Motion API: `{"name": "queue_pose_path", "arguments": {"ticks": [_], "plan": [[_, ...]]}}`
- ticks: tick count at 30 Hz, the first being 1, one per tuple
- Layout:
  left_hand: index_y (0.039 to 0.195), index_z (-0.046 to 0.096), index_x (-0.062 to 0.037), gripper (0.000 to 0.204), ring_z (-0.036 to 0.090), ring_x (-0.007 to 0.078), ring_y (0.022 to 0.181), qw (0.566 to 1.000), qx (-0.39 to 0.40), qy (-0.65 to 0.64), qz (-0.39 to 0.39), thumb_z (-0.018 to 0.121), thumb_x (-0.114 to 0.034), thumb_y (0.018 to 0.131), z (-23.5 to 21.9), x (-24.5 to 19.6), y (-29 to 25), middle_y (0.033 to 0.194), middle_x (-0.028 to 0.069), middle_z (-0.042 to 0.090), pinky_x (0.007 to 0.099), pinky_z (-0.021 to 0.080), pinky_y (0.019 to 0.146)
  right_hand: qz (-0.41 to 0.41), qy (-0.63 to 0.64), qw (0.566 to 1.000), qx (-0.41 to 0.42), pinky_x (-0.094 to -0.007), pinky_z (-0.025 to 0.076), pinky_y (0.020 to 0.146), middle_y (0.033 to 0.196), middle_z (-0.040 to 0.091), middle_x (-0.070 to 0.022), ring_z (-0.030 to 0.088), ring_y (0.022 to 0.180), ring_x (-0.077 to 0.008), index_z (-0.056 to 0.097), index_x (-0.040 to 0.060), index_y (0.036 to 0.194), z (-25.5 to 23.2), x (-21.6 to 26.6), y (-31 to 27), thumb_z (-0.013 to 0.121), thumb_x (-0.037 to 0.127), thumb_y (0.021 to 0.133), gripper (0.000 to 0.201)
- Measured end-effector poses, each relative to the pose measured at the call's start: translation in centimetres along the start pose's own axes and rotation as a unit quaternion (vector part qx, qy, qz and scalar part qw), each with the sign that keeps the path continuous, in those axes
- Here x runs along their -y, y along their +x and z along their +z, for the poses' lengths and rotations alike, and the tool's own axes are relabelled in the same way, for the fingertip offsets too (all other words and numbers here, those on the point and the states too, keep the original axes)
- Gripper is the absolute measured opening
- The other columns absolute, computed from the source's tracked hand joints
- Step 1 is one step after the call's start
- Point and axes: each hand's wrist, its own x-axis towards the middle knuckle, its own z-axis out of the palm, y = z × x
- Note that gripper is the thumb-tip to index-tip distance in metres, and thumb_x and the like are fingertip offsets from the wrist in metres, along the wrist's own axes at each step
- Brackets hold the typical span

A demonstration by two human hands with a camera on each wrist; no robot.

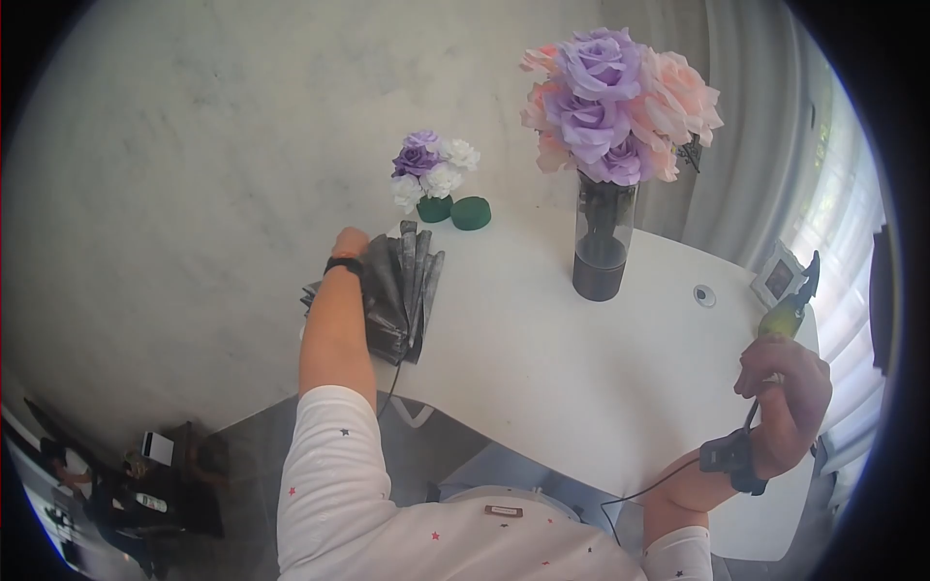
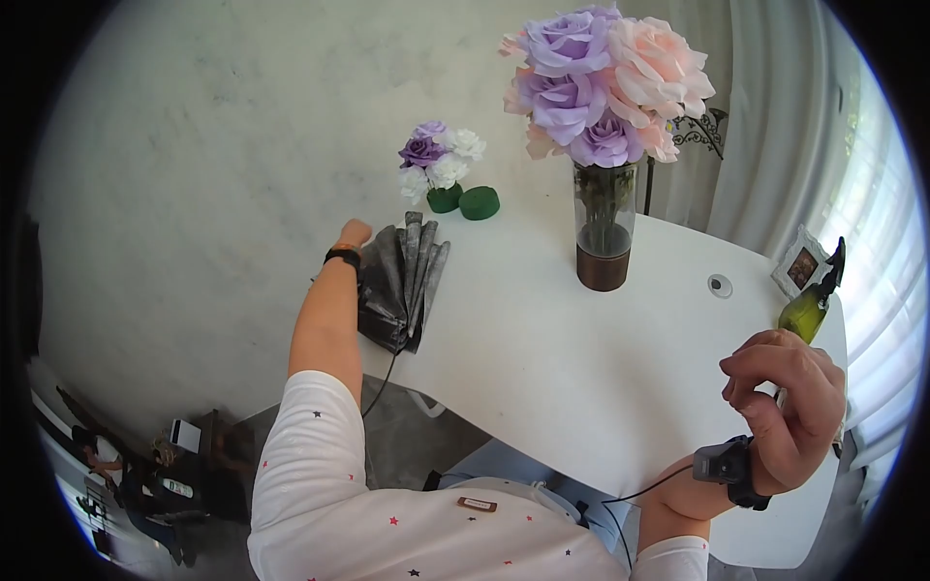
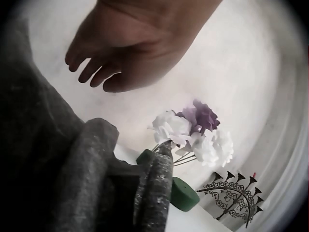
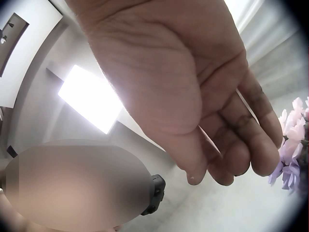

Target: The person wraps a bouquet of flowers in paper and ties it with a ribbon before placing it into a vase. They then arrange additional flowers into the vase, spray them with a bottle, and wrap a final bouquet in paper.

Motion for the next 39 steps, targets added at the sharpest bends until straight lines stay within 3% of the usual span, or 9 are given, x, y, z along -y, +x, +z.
{"name": "queue_pose_path", "arguments": {"ticks": [4, 8, 14, 16, 21, 27, 29, 32, 39], "plan": [[0.105, 0.067, 0.0001, 0.031, 0.057, 0.0384, 0.112, 0.989, 0.097, 0.082, -0.079, 0.055, -0.018, 0.084, -3.6, 1.6, -5.2, 0.116, 0.0226, 0.061, 0.0432, 0.045, 0.092, 0.044, -0.042, 0.997, 0.038, -0.0267, 0.042, 0.052, 0.062, 0.057, -0.01, 0.056, 0.052, -0.0178, 0.06, -0.0055, 0.083, 1.2, 0.3, 0.9, 0.062, 0.012, 0.074, 0.019], [0.106, 0.067, -0.0008, 0.033, 0.058, 0.0357, 0.111, 0.989, 0.095, 0.064, -0.097, 0.062, -0.022, 0.082, -1.8, 3.7, -5.2, 0.114, 0.0183, 0.064, 0.0429, 0.045, 0.094, 0.146, -0.107, 0.982, 0.062, -0.0273, 0.043, 0.058, 0.07, 0.06, -0.0108, 0.058, 0.062, -0.019, 0.061, -0.0044, 0.085, 3.3, 1.2, 2.1, 0.066, 0.007, 0.075, 0.016], [0.09, 0.067, 0.0071, 0.037, 0.067, 0.0333, 0.085, 0.994, -0.079, -0.064, -0.041, 0.075, -0.022, 0.068, -0.9, 5.9, -3.4, 0.092, 0.0233, 0.068, 0.0358, 0.053, 0.075, 0.16, -0.129, 0.975, 0.085, -0.0291, 0.044, 0.059, 0.073, 0.06, -0.0117, 0.057, 0.063, -0.021, 0.06, -0.0041, 0.087, 5.5, 0.6, 2.7, 0.067, 0.007, 0.077, 0.016], [0.089, 0.067, 0.0071, 0.031, 0.065, 0.0371, 0.09, 0.991, -0.086, -0.101, -0.021, 0.069, -0.017, 0.07, -1.9, 5.7, -3.4, 0.093, 0.0257, 0.066, 0.0394, 0.052, 0.079, 0.152, -0.132, 0.975, 0.093, -0.0291, 0.044, 0.059, 0.073, 0.06, -0.0117, 0.057, 0.063, -0.0209, 0.06, -0.0041, 0.087, 5.6, 0.8, 2.8, 0.068, 0.008, 0.077, 0.017], [0.089, 0.066, 0.0067, 0.026, 0.062, 0.0414, 0.096, 0.98, -0.13, -0.153, -0.008, 0.062, -0.012, 0.072, -5.3, 3.3, -4.9, 0.094, 0.0294, 0.064, 0.0427, 0.05, 0.084, 0.145, -0.133, 0.976, 0.094, -0.029, 0.044, 0.059, 0.074, 0.061, -0.0112, 0.058, 0.064, -0.0203, 0.06, -0.0046, 0.087, 5.1, 1.2, 2.6, 0.068, 0.008, 0.077, 0.017], [0.094, 0.062, 0.0057, 0.028, 0.063, 0.0314, 0.087, 0.962, -0.116, -0.24, 0.067, 0.065, -0.016, 0.077, -12.4, -3.4, -9.7, 0.091, 0.0215, 0.065, 0.0369, 0.048, 0.076, 0.138, -0.115, 0.981, 0.076, -0.0282, 0.043, 0.059, 0.073, 0.06, -0.0111, 0.056, 0.063, -0.02, 0.06, -0.0057, 0.086, 4.1, 1.7, 2.0, 0.068, 0.008, 0.076, 0.019], [0.096, 0.06, 0.0041, 0.026, 0.057, 0.0196, 0.084, 0.914, -0.07, -0.381, 0.117, 0.065, -0.017, 0.082, -15.2, -6.0, -12.8, 0.089, 0.0114, 0.062, 0.0318, 0.045, 0.074, 0.132, -0.117, 0.982, 0.073, -0.0279, 0.043, 0.06, 0.072, 0.059, -0.0113, 0.056, 0.062, -0.0198, 0.06, -0.0062, 0.086, 3.8, 1.8, 1.8, 0.067, 0.008, 0.076, 0.019], [0.099, 0.061, 0.0038, 0.024, 0.054, 0.0139, 0.084, 0.863, -0.015, -0.477, 0.165, 0.062, -0.016, 0.085, -17.8, -9.2, -16.1, 0.09, 0.0065, 0.061, 0.0286, 0.044, 0.075, 0.126, -0.111, 0.983, 0.072, -0.0276, 0.043, 0.059, 0.071, 0.059, -0.0114, 0.055, 0.062, -0.0194, 0.06, -0.0066, 0.086, 3.3, 2.1, 1.6, 0.066, 0.008, 0.076, 0.019], [0.103, 0.059, 0.0014, 0.023, 0.053, 0.01, 0.086, 0.757, 0.128, -0.587, 0.257, 0.061, -0.017, 0.089, -18.0, -16.1, -22.9, 0.09, 0.003, 0.059, 0.0241, 0.042, 0.076, 0.107, -0.11, 0.985, 0.076, -0.0272, 0.042, 0.058, 0.07, 0.058, -0.0116, 0.055, 0.06, -0.0188, 0.06, -0.0069, 0.086, 2.9, 2.8, 1.2, 0.065, 0.007, 0.075, 0.018]]}}
